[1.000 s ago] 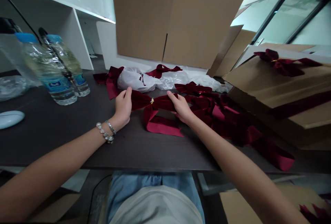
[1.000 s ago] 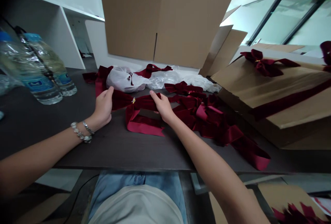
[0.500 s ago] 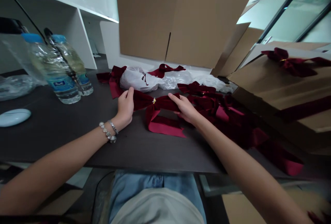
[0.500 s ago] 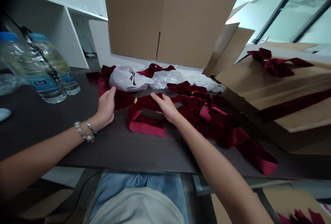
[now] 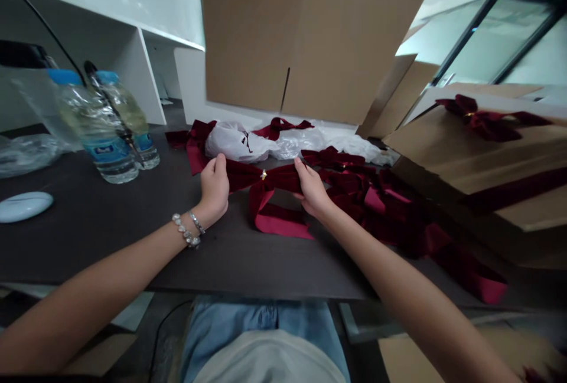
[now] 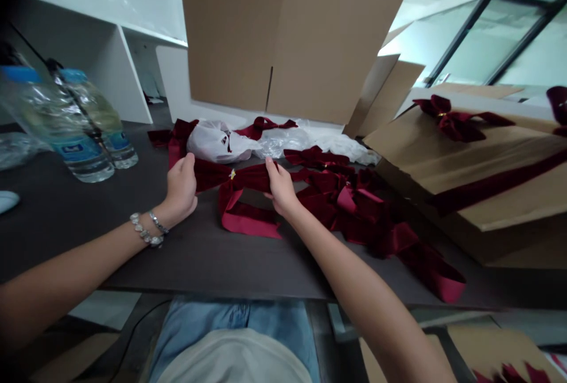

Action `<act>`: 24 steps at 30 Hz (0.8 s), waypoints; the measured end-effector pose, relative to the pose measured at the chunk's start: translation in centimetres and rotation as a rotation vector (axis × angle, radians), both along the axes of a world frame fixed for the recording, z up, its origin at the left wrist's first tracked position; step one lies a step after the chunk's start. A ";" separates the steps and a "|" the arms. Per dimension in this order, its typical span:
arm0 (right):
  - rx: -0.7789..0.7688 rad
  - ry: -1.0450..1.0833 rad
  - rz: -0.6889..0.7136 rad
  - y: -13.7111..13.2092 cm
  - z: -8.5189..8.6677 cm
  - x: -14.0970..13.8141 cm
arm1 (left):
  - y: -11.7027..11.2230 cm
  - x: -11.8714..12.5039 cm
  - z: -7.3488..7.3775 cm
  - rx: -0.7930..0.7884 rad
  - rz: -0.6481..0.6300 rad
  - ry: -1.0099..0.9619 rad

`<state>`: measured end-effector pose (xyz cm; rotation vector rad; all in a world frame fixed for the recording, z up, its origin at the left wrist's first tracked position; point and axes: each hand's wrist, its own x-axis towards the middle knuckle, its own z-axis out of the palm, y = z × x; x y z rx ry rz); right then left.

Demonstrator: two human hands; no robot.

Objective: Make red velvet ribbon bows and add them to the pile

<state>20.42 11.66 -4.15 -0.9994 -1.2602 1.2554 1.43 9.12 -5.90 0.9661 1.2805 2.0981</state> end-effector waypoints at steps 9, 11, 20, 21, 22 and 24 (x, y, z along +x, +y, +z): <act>-0.029 -0.029 0.001 0.3 -0.2 0.1 | -0.2 0.0 0.1 0.005 -0.014 0.020; -0.032 -0.009 -0.005 0.4 -0.1 0.1 | -0.2 0.0 0.2 0.005 -0.003 0.015; -0.073 0.009 0.054 0.4 -0.1 0.4 | 0.1 0.0 -0.1 0.008 -0.017 -0.034; -0.070 0.003 0.056 0.4 0.1 0.3 | 0.0 0.0 0.2 0.011 -0.017 -0.039; -0.053 -0.010 0.059 0.3 0.6 0.3 | -0.2 0.0 0.7 0.023 -0.018 -0.041; 0.036 -0.085 0.053 -0.3 2.1 0.4 | -1.2 0.3 2.4 0.073 -0.025 -0.035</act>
